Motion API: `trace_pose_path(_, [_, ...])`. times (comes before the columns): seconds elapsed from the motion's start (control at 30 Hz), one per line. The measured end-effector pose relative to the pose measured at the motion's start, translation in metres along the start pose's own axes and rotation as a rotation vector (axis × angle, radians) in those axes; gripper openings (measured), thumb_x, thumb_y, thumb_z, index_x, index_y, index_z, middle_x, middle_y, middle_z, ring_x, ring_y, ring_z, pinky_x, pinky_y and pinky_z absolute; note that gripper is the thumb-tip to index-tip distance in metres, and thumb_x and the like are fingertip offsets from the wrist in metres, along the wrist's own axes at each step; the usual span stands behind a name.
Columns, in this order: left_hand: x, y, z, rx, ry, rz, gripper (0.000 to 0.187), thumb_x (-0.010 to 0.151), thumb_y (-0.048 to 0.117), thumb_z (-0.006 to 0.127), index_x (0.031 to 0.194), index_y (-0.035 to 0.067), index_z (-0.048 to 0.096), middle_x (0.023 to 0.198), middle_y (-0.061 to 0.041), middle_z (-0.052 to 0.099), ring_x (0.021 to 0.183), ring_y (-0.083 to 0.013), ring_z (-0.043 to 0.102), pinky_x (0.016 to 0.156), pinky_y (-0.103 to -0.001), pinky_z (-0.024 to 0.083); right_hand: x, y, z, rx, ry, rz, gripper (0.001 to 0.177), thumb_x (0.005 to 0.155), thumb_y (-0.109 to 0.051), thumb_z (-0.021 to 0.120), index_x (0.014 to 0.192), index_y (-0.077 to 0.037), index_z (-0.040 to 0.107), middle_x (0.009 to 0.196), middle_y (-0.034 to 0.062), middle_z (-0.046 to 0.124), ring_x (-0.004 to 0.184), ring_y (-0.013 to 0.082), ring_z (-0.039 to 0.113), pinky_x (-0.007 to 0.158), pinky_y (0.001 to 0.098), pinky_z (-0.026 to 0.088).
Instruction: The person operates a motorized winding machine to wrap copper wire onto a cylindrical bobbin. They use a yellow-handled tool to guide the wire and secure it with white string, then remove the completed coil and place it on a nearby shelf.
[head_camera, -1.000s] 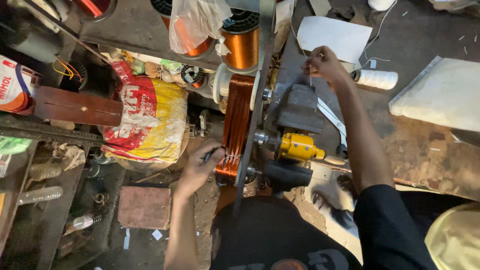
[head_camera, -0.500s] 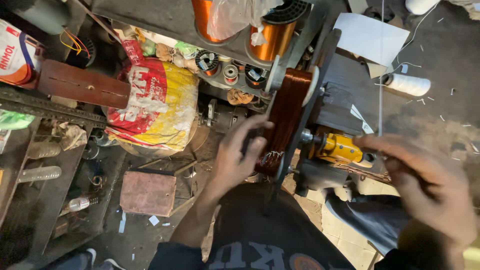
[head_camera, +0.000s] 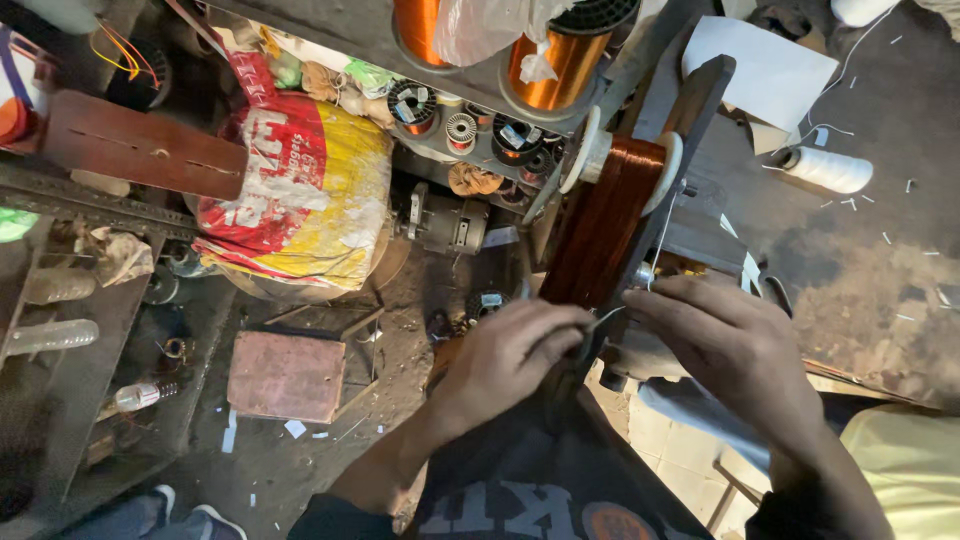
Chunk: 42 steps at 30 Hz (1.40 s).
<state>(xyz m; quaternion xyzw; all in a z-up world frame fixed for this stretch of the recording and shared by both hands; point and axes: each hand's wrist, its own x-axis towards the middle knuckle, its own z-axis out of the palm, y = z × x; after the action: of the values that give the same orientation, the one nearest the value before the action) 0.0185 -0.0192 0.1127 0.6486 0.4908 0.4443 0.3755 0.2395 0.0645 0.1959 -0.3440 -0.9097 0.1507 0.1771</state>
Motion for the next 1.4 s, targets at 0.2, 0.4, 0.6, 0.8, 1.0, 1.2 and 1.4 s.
trace_pose_path(0.2, [0.016,-0.025,-0.005,0.077,0.195,0.008,0.062,0.092,0.02,0.079,0.143,0.003,0.048,0.115,-0.014,0.073,0.108,-0.0325,0.069,0.094,-0.042,0.051,0.016,-0.007,0.005,-0.213,0.25,-0.162,0.032,0.065,-0.014,0.08,0.095,-0.014,0.07,0.111,0.0183,0.063,0.106,0.0397,0.06,0.088,0.0495,0.05])
trace_pose_path(0.4, [0.028,-0.03,0.001,-0.204,0.019,-0.367,0.059,0.092,0.019,0.075,0.144,0.01,0.049,0.102,-0.01,0.075,0.076,-0.0174,0.067,0.067,-0.031,0.052,0.03,-0.003,0.013,0.105,0.073,-0.065,0.026,0.086,-0.006,0.078,0.11,-0.007,0.069,0.116,0.0077,0.067,0.114,0.0305,0.07,0.101,0.0425,0.058])
trace_pose_path(0.6, [0.029,-0.036,-0.004,-0.33,-0.026,-0.443,0.061,0.091,0.018,0.073,0.144,0.014,0.044,0.103,-0.004,0.073,0.066,-0.0112,0.062,0.056,-0.028,0.047,0.036,0.003,0.026,0.022,0.069,-0.008,0.022,0.089,-0.005,0.076,0.11,-0.005,0.071,0.118,0.0117,0.067,0.1,0.029,0.072,0.08,0.0362,0.06])
trace_pose_path(0.8, [0.034,-0.066,0.0,-0.224,0.053,-0.142,0.041,0.103,0.015,0.067,0.143,0.01,0.062,0.128,-0.009,0.072,0.111,-0.0187,0.071,0.097,-0.032,0.058,0.037,0.003,0.03,-0.058,0.089,-0.035,0.023,0.087,-0.006,0.077,0.109,-0.004,0.072,0.114,0.0134,0.065,0.096,0.0319,0.072,0.08,0.0393,0.058])
trace_pose_path(1.0, [0.057,-0.088,0.002,-0.056,-0.015,-0.024,0.032,0.087,0.012,0.076,0.119,0.004,0.074,0.128,-0.015,0.068,0.117,-0.0293,0.068,0.101,-0.038,0.053,0.035,0.0,0.03,-0.068,0.095,-0.014,0.022,0.086,-0.008,0.077,0.107,-0.004,0.073,0.111,0.0132,0.066,0.093,0.0309,0.071,0.078,0.0384,0.058])
trace_pose_path(1.2, [0.051,-0.07,-0.025,0.157,-0.058,-0.236,0.016,0.091,0.018,0.074,0.103,0.012,0.082,0.104,-0.004,0.08,0.093,-0.0176,0.074,0.084,-0.033,0.057,0.034,0.002,0.015,-0.147,0.022,0.068,0.024,0.086,-0.013,0.078,0.109,-0.005,0.077,0.1,0.0089,0.069,0.086,0.0278,0.069,0.075,0.04,0.055])
trace_pose_path(1.4, [0.046,-0.056,-0.028,-0.381,0.001,-0.108,0.017,0.095,0.013,0.071,0.111,0.011,0.077,0.108,-0.006,0.077,0.099,-0.0172,0.074,0.089,-0.029,0.06,0.036,0.002,0.017,-0.022,0.015,-0.046,0.02,0.082,-0.014,0.077,0.099,-0.005,0.075,0.102,0.0092,0.069,0.091,0.0287,0.07,0.077,0.0396,0.057])
